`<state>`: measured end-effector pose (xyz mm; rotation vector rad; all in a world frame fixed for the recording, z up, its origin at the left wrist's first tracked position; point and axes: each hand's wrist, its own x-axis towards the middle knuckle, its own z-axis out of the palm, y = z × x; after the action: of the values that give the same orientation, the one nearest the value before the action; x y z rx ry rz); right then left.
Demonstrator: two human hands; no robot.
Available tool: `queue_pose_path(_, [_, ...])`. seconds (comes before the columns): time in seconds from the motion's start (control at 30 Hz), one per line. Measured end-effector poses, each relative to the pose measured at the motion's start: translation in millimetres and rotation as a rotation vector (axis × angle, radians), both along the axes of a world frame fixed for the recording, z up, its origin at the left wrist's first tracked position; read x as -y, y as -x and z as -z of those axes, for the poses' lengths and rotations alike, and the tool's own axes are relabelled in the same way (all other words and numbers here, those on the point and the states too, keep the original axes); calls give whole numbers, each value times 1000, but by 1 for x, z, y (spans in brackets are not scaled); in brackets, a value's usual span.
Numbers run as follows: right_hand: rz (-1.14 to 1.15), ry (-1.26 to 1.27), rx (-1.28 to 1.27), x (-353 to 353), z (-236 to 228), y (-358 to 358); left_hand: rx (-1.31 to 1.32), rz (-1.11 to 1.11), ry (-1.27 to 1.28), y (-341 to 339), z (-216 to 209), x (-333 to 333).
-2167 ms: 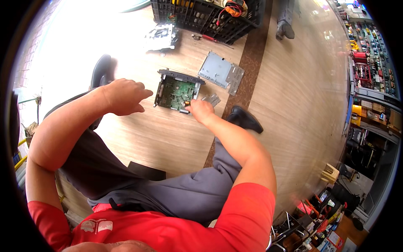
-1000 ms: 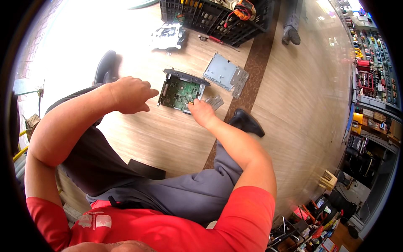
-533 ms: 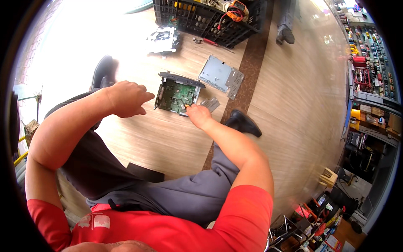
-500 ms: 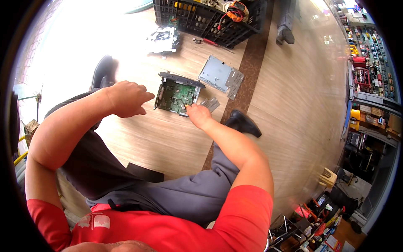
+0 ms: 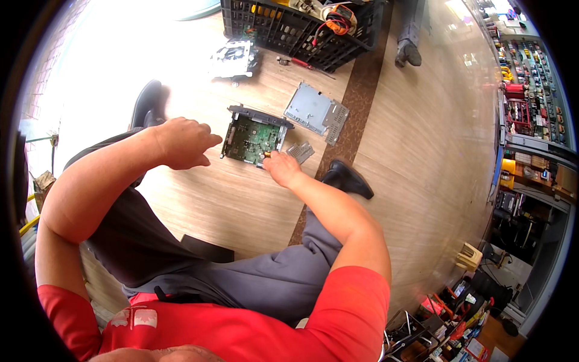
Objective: The person disassembles an electronic device by hand on the floor, removing a metal plate and then manipulating internal components including a small circuit board and wiring.
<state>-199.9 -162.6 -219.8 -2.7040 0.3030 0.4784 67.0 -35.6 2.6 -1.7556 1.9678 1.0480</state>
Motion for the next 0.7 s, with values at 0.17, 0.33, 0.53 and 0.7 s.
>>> queue_pose_path(0.17, [204, -158, 2, 1, -1, -4, 10, 9, -9, 0, 1, 0])
queue_pose_path(0.33, [299, -223, -98, 11, 5, -3, 16, 7, -20, 1, 0, 1])
queue_pose_path(0.53, [186, -268, -2, 9, 14, 0, -3, 4, -2, 1, 1, 2])
queue_pose_path(0.7, [325, -307, 3, 9, 10, -4, 2, -3, 2, 0, 2, 0])
